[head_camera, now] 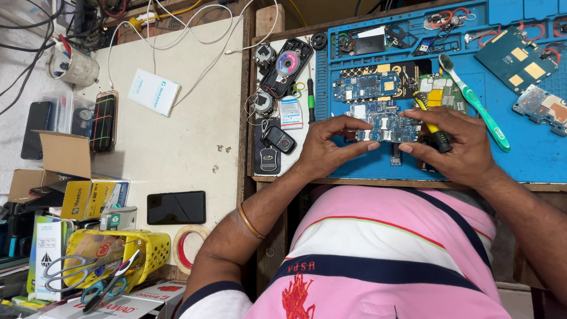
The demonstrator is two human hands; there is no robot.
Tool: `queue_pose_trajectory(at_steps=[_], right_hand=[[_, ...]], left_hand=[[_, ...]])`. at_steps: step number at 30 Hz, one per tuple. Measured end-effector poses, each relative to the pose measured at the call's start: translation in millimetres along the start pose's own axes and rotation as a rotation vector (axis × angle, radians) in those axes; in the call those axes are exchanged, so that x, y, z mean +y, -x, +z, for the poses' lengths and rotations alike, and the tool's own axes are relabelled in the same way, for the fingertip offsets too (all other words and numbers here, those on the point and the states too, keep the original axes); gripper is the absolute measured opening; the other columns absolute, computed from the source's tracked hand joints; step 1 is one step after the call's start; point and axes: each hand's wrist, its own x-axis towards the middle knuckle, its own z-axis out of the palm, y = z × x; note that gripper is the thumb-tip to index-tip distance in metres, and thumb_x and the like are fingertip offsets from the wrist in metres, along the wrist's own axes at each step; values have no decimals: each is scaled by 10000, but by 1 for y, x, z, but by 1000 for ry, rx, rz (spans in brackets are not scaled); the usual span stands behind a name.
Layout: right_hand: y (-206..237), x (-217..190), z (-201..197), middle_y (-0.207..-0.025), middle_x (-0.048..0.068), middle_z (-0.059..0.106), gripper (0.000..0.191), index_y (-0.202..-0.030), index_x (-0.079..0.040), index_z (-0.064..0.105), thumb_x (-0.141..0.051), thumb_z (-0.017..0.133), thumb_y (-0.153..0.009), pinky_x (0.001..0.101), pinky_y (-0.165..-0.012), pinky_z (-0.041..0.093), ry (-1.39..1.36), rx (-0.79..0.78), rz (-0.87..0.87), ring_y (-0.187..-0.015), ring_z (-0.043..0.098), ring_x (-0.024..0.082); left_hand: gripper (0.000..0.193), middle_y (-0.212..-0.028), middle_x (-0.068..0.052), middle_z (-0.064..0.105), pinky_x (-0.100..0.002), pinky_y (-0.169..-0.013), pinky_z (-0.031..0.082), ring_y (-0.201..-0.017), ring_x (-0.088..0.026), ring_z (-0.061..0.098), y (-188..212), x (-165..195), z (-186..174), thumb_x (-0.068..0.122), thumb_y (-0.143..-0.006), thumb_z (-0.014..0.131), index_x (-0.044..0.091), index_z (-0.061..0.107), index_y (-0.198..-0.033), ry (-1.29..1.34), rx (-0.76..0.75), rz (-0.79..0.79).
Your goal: The person works at a repair bench on a disassembled phone motherboard, holding the small circuit board with one hand while using a yellow-handled screwdriver with the other to unscrew and adjust components. They reposition the board repeatedly on the blue mat and continue working on its parts throughout the episode.
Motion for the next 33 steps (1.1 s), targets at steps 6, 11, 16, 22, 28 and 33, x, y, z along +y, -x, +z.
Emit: queue_pose_trajectory(at_steps=[6,11,16,22,28,33], right_hand=[[-1,0,0,-1084,92,744,528,-1299,-100,698,-220,864,-812,277,-784,562,2,-4,23,-905,706,136],[-1,-2,-1,-1078,91,740,534,-1294,-98,698,-210,870,-801,282,-798,560,11,-8,-5,-926,708,141],[-1,-2,1,-1025,84,738,546,-1288,-102,705,-205,884,-782,278,-763,559,13,-9,22,-878,699,137],[-1,1,0,-1025,80,737,548,-1278,-100,709,-208,892,-773,276,-776,559,5,-5,-3,-887,699,136],[0,5,0,-1075,95,741,541,-1250,-88,710,-205,900,-758,279,-786,574,13,0,-28,-893,705,140],[-1,6,0,-1139,121,734,533,-1244,-73,703,-202,904,-768,285,-813,586,22,23,-79,-931,710,157]], left_hand=[[271,-1007,-38,764,-264,-839,629,-921,-106,738,1,1,-1,220,-870,872,76,746,-1061,-11,-17,12],[281,-1006,-42,764,-263,-842,616,-917,-102,728,0,0,-1,189,-845,883,63,746,-1056,23,-10,9],[276,-1009,-42,755,-263,-832,612,-922,-98,719,1,-3,-1,157,-840,891,62,739,-1050,54,-10,-15],[282,-1015,-39,747,-259,-835,604,-926,-92,706,1,-7,-1,154,-847,887,66,728,-1063,88,-27,-27],[276,-1040,-33,737,-250,-844,598,-931,-82,692,0,-13,2,135,-868,873,60,718,-1084,119,-20,-29],[283,-1054,-49,718,-235,-840,582,-911,-82,676,-1,-25,10,57,-909,831,39,675,-1145,369,-23,-93]])
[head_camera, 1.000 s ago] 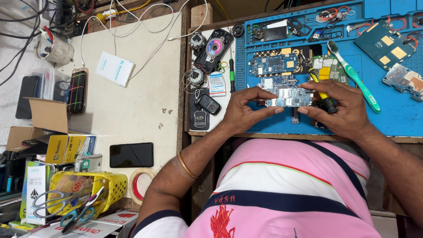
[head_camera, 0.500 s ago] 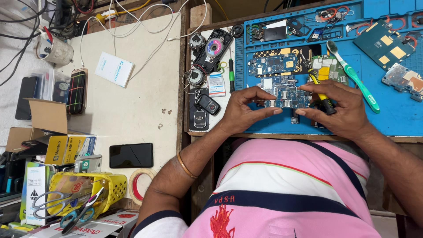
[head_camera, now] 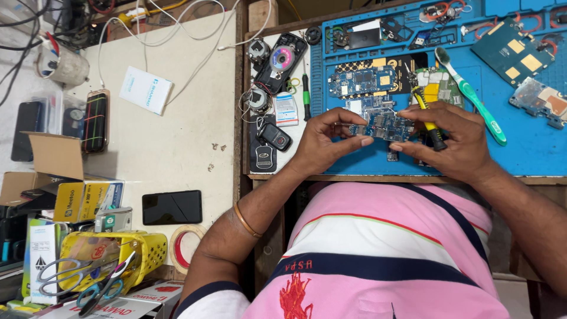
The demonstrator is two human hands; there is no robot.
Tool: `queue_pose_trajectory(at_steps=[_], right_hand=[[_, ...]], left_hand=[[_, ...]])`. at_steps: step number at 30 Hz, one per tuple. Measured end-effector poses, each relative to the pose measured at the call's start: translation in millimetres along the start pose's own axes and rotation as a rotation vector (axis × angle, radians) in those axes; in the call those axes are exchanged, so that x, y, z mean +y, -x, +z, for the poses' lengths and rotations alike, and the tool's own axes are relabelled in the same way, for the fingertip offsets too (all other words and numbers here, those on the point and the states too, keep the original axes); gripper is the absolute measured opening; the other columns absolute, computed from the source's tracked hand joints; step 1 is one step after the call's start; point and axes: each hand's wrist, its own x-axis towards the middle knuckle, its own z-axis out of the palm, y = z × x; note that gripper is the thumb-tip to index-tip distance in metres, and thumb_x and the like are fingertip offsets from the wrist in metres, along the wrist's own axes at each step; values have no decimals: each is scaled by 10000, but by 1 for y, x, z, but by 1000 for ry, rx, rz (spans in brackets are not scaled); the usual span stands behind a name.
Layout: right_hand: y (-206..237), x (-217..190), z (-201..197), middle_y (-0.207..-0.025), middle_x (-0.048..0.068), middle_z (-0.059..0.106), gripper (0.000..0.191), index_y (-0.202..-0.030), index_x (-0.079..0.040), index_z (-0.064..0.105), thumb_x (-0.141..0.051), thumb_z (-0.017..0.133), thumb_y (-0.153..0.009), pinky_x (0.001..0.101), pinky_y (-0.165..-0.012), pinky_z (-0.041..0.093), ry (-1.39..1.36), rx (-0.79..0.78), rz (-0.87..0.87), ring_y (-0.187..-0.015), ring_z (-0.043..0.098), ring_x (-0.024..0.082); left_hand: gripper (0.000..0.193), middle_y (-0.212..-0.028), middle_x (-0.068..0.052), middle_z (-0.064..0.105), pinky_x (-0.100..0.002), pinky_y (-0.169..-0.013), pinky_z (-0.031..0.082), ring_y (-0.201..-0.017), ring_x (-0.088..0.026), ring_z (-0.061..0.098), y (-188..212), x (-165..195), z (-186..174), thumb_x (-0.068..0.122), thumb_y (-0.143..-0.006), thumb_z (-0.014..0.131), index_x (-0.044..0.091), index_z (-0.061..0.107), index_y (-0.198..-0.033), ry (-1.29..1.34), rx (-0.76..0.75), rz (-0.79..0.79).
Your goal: The person works at a repair bench on a disassembled phone motherboard, holding the small circuit board with one hand while using a yellow-handled screwdriver with the other to unscrew and adjust components. They reposition the board repeatedly on the blue mat and continue working on its parts throughout the episode.
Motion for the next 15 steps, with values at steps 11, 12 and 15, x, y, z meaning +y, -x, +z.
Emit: queue_pose_trajectory(at_steps=[11,12,15], right_hand=[[-5,-8,2,-1178,134,728,511,-1239,-42,685,-155,888,-783,302,-762,600,23,-109,-89,-883,729,180],[-5,-8,2,-1208,139,718,538,-1262,-43,668,-160,889,-784,303,-773,603,14,-103,-105,-892,728,181],[-6,-8,4,-1298,158,685,619,-1326,-49,622,-172,893,-784,305,-804,614,-9,-94,-149,-914,727,187]], left_hand=[[257,-1039,-87,720,-330,-868,644,-965,-157,728,-7,-8,-8,40,-964,760,14,637,-1188,353,89,-89],[258,-1038,-91,725,-327,-861,641,-961,-159,728,-7,-8,-8,45,-970,757,11,639,-1197,341,84,-96],[266,-1037,-95,733,-318,-845,634,-954,-158,725,-6,-6,-8,63,-990,746,0,645,-1228,303,62,-119]])
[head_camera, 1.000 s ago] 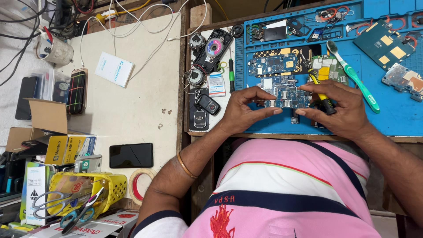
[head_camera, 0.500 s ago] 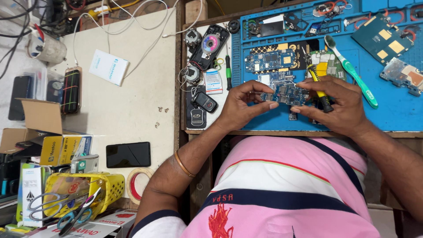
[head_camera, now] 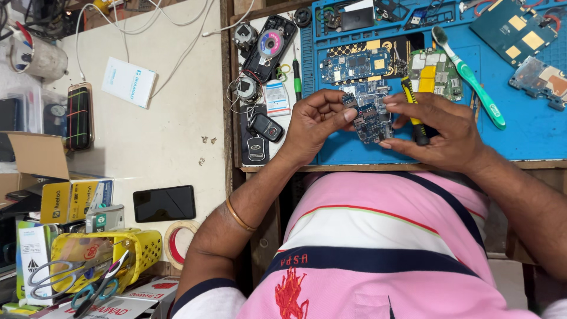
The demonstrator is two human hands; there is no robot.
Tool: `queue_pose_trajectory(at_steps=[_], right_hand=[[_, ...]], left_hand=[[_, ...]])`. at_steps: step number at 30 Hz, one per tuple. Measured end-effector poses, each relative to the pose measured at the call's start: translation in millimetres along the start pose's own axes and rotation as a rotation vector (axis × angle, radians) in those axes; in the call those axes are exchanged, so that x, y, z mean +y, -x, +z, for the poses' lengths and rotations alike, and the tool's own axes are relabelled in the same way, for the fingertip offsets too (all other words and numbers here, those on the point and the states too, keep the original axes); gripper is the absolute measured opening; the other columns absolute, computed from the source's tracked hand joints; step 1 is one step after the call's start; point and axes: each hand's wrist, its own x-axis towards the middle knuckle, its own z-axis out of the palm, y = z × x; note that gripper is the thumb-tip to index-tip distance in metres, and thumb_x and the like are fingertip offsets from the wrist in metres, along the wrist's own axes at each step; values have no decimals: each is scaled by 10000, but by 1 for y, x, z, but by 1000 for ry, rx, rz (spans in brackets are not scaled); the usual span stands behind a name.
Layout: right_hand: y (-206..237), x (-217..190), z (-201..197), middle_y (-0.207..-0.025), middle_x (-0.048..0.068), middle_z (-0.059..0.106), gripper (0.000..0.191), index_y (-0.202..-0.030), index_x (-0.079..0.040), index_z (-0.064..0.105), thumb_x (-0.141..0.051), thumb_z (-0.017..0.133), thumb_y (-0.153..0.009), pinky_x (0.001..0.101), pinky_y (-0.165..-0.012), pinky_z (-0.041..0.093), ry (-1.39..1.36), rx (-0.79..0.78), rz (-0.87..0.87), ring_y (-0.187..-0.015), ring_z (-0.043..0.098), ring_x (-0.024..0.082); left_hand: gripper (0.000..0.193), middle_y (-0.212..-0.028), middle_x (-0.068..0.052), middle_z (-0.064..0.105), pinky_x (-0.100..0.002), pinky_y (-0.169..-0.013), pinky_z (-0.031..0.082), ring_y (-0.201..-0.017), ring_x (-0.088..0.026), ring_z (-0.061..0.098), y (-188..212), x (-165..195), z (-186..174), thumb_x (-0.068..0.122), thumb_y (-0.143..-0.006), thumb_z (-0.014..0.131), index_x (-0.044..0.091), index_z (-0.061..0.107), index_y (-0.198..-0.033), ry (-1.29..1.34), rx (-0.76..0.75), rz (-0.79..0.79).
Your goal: The person works at a repair bench on a disassembled phone motherboard, holding the small circuit board with one hand while using a yellow-handled screwdriver with the other to unscrew and adjust components. They reposition the board repeatedly on the blue mat and continue working on its parts throughout the episode.
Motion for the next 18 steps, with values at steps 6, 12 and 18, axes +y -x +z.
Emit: queue_pose_trajectory(at_steps=[6,12,18], right_hand=[[2,-2,2,-1392,180,631,732,-1377,-58,576,-218,913,-747,324,-847,638,-36,-42,-30,-1014,721,215],[-1,-2,2,-1393,184,619,791,-1384,-63,570,-272,923,-708,347,-893,632,-23,-88,-98,-1186,689,292],[0,0,3,-1367,155,657,785,-1385,-67,573,-292,927,-720,356,-925,614,-12,-90,-90,-1142,700,244]], left_hand=[[284,-1047,-73,734,-303,-809,631,-942,-123,711,1,-4,3,113,-1007,728,-6,647,-1252,-32,-79,-26],[282,-1032,-73,733,-286,-799,609,-908,-103,692,3,-5,6,135,-1032,720,-25,656,-1255,-91,-133,-32],[286,-1044,-84,746,-281,-799,605,-898,-107,695,3,-1,7,140,-1035,714,-26,657,-1261,-84,-131,-30]])
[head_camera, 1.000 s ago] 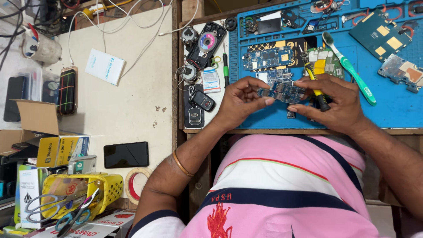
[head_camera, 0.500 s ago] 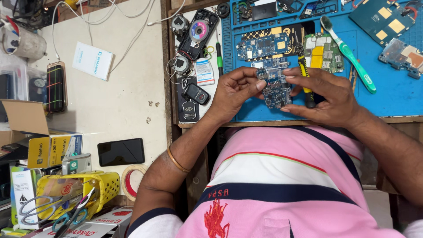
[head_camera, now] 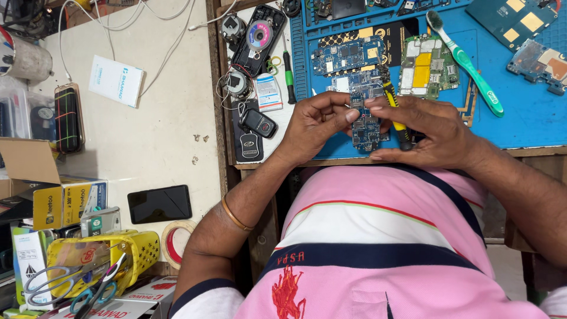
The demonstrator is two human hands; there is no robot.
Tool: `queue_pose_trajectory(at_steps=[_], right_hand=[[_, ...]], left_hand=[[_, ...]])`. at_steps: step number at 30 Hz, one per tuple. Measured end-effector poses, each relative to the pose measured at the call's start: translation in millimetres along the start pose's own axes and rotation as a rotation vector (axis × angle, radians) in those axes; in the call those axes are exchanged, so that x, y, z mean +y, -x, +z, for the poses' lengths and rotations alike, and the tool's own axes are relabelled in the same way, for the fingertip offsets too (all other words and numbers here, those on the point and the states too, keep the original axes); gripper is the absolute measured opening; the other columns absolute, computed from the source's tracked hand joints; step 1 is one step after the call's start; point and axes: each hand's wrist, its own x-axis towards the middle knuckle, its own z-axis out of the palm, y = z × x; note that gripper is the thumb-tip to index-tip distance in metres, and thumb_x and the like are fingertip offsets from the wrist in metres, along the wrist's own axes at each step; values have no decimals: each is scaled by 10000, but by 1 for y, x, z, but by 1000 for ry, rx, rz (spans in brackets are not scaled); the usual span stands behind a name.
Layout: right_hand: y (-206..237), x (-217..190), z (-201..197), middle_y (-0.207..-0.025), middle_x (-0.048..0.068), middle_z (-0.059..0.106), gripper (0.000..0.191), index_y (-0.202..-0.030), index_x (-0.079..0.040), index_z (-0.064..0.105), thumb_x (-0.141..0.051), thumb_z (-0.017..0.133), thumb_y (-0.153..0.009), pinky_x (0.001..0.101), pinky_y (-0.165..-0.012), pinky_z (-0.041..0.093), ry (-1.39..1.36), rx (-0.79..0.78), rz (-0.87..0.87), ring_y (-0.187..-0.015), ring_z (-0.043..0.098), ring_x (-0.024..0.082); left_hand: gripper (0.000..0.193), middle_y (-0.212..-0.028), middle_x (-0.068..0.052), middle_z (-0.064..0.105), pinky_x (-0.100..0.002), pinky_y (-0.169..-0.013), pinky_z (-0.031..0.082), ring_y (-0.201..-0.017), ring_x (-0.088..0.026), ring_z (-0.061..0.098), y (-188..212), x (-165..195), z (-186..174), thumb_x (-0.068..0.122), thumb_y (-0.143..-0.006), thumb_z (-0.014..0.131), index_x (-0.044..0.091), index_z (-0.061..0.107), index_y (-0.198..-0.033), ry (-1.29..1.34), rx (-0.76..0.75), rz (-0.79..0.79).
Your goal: The person works at a repair bench on a disassembled phone motherboard, holding the small circuit board with one hand while using a yellow-handled screwdriver with the other to unscrew and adjust components. They reposition the board repeatedly on the blue mat and continue working on its parts throughout the episode.
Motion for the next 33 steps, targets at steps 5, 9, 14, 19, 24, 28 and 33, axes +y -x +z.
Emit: queue_pose_trajectory(at_steps=[5,9,14,19,24,28,33], right_hand=[[2,-2,2,-1361,151,662,769,-1375,-75,581,-297,916,-718,397,-1026,588,15,9,-10,-1228,685,287],[0,-7,4,-1327,149,684,739,-1348,-66,594,-281,916,-718,386,-995,588,24,33,-2,-1181,706,276],[-1,-8,3,-1302,145,695,729,-1309,-63,607,-296,918,-692,371,-975,593,21,45,13,-1152,713,259],[1,-8,5,-1293,137,697,716,-1292,-73,613,-294,915,-682,383,-1002,582,38,44,14,-1168,710,269],[0,-10,7,-1296,135,695,712,-1284,-73,613,-299,912,-679,387,-1015,577,30,40,38,-1182,702,267],[0,-10,7,-1300,134,693,717,-1289,-79,612,-309,908,-678,384,-1017,578,23,34,49,-1187,699,263],[0,-8,7,-1305,125,695,714,-1293,-88,611,-312,905,-681,388,-1024,575,31,27,47,-1197,696,267]], left_hand=[[290,-1054,-91,749,-281,-796,606,-899,-113,704,2,-5,0,130,-1029,716,-20,648,-1269,12,9,6],[290,-1040,-96,749,-279,-791,605,-890,-121,707,4,-7,-1,127,-1030,717,-22,643,-1267,12,9,13],[295,-1005,-100,746,-271,-764,607,-849,-135,719,3,-9,-1,123,-1022,721,-24,632,-1263,-44,32,35],[297,-1002,-82,736,-264,-767,611,-860,-123,718,3,-14,-2,131,-1020,721,-12,621,-1261,-41,15,77],[287,-1000,-76,730,-261,-773,609,-856,-116,715,4,-14,-2,128,-1023,722,-14,616,-1248,-34,11,101],[273,-979,-77,734,-262,-767,611,-845,-111,712,4,-8,-1,123,-1027,712,-28,628,-1238,-62,2,79],[262,-961,-79,733,-260,-770,614,-839,-106,714,4,-5,-2,124,-1028,709,-31,628,-1224,-87,-3,57]])
